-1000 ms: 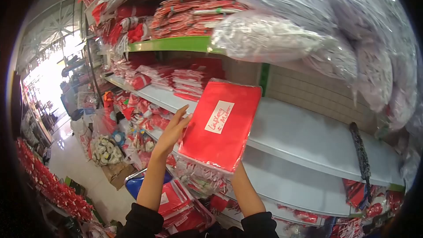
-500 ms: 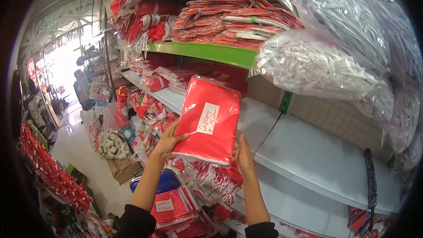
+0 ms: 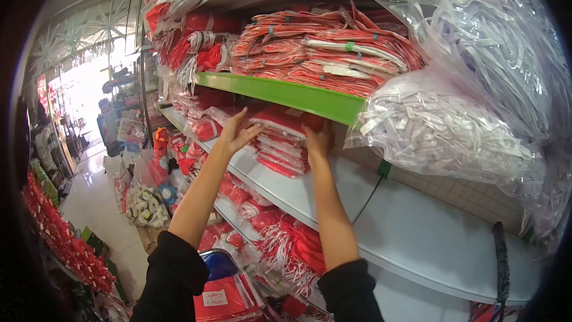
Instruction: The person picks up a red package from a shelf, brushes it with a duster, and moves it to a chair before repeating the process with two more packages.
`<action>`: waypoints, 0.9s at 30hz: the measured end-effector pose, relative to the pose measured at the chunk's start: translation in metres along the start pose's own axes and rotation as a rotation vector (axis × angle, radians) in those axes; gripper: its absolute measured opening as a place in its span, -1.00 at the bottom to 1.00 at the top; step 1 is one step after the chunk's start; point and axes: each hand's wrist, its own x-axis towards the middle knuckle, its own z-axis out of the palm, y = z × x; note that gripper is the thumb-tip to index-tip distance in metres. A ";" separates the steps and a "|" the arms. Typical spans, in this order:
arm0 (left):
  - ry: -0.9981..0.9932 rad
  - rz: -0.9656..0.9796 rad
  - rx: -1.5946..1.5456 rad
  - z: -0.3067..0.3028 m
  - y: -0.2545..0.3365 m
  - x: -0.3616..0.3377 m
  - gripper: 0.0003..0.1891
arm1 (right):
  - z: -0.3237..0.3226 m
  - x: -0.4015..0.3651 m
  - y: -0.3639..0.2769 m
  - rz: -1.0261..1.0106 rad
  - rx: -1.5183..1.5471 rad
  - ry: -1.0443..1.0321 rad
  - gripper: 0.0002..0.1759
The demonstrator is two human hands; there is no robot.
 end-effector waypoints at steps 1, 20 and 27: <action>0.080 0.028 0.015 0.005 0.000 0.004 -0.40 | -0.002 0.037 0.041 -0.064 -0.105 -0.005 -0.19; -0.236 0.652 1.787 -0.048 -0.093 0.028 -0.38 | 0.016 -0.017 0.033 -0.612 -1.218 0.060 -0.70; -0.162 0.495 1.894 -0.039 -0.079 0.006 -0.35 | 0.018 -0.026 0.031 -0.544 -1.288 0.099 -0.66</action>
